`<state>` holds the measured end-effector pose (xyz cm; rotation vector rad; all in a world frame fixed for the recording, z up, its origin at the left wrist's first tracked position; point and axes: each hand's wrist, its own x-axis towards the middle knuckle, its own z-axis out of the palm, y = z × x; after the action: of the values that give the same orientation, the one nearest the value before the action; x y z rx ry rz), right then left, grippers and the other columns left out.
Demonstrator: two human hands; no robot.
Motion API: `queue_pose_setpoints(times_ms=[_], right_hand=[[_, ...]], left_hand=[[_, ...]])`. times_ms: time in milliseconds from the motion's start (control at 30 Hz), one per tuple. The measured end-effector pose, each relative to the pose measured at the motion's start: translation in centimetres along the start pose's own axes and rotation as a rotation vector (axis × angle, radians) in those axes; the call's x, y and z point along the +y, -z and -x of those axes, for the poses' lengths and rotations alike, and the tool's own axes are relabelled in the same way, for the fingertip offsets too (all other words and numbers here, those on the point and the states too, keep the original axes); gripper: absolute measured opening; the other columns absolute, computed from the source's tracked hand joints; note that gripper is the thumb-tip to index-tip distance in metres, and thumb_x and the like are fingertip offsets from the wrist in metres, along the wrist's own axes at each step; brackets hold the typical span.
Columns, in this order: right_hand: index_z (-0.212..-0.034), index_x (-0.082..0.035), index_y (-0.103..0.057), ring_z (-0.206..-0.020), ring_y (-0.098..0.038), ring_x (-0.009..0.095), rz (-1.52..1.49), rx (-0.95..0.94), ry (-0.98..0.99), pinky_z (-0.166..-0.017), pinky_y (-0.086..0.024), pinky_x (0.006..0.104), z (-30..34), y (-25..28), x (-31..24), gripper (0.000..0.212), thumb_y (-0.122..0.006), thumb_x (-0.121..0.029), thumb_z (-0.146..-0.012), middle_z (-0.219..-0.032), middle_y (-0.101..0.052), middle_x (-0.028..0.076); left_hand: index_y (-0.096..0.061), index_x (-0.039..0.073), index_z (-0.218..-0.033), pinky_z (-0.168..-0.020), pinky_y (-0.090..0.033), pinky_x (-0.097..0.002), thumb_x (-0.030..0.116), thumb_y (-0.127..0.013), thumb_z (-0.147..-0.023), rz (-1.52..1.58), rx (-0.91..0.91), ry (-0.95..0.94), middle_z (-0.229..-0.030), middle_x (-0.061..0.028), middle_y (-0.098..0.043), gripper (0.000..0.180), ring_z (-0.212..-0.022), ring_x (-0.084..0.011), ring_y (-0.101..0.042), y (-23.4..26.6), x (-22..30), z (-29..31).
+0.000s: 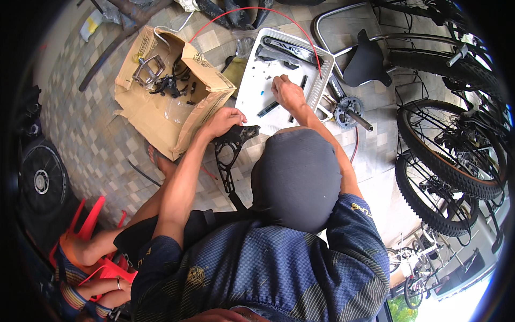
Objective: The person assembles a bicycle crankset by picking up a crank arm and chainring, inserting bolts, and attaching the assembly to the bicycle frame. The person uses an Allen key to tighten the bolts and secures the crankset to the frame.
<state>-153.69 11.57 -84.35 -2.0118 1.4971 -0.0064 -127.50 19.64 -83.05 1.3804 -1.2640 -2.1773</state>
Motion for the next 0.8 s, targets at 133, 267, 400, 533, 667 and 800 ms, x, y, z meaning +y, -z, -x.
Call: queue_pose_setpoints(times_ms=[133,267,400,533,667,800], right_hand=[[-0.105,-0.006,-0.064,-0.077,-0.065,0.026,-0.272,0.004,-0.016,-0.070,-0.052,0.0403,-0.3,-1.2,1.1,0.017,-0.065,-0.013,-0.090,-0.087,-0.063,0.008],[-0.118,0.002,-0.062,-0.066,-0.047,0.008,-1.274,-0.142,-0.395,-0.059,-0.043,0.0257,-0.1,1.1,1.9,0.024,-0.058,-0.008,-0.097,-0.078,-0.056,-0.001],[-0.109,0.002,-0.062,-0.065,-0.051,0.012,-1.662,-0.077,-0.428,-0.058,-0.044,0.0273,1.0,3.2,3.2,0.020,-0.049,-0.009,-0.099,-0.078,-0.056,0.004],[-0.101,0.003,-0.062,-0.064,-0.052,0.013,-1.562,-0.133,-0.360,-0.058,-0.045,0.0273,1.5,4.4,4.1,0.021,-0.049,-0.013,-0.099,-0.077,-0.056,0.004],[-0.096,0.000,-0.071,-0.068,-0.064,0.022,-0.400,-0.104,-0.274,-0.066,-0.052,0.0380,0.6,2.7,4.3,0.031,-0.061,-0.029,-0.094,-0.074,-0.066,0.011],[-0.100,-0.004,-0.074,-0.091,-0.071,0.037,0.194,-0.227,-0.323,-0.081,-0.056,0.0459,0.0,2.3,-0.6,0.030,-0.069,-0.031,-0.087,-0.098,-0.073,0.019]], left_hand=[[-0.069,-0.004,-0.099,-0.082,-0.051,-0.0262,0.017,-0.057,-0.095,0.033,0.000,-0.032,-0.095,-0.0071,-0.071,0.024,-0.087,-0.0128,-0.065,0.0,0.5,-0.1],[-0.069,-0.005,-0.100,-0.082,-0.052,-0.0263,0.016,-0.058,-0.095,0.033,0.015,-0.030,-0.096,-0.0076,-0.071,0.024,-0.088,-0.0132,-0.065,0.1,0.1,0.0],[-0.068,-0.006,-0.101,-0.083,-0.052,-0.0269,0.015,-0.058,-0.095,0.020,0.007,-0.027,-0.097,-0.0088,-0.071,0.024,-0.089,-0.0137,-0.066,0.2,-0.4,-0.1],[-0.070,-0.004,-0.099,-0.085,-0.051,-0.0283,0.021,-0.058,-0.093,0.039,0.010,-0.045,-0.096,-0.0085,-0.072,0.028,-0.090,-0.0149,-0.067,0.1,-0.5,-0.3],[-0.069,-0.004,-0.099,-0.085,-0.051,-0.0276,0.019,-0.057,-0.094,0.017,-0.001,-0.023,-0.096,-0.0089,-0.072,0.027,-0.091,-0.0147,-0.067,0.1,-0.4,-0.5],[-0.068,-0.007,-0.100,-0.083,-0.052,-0.0264,0.014,-0.057,-0.096,-0.002,0.004,-0.008,-0.096,-0.0090,-0.071,0.024,-0.090,-0.0137,-0.066,0.3,-0.2,0.0]])
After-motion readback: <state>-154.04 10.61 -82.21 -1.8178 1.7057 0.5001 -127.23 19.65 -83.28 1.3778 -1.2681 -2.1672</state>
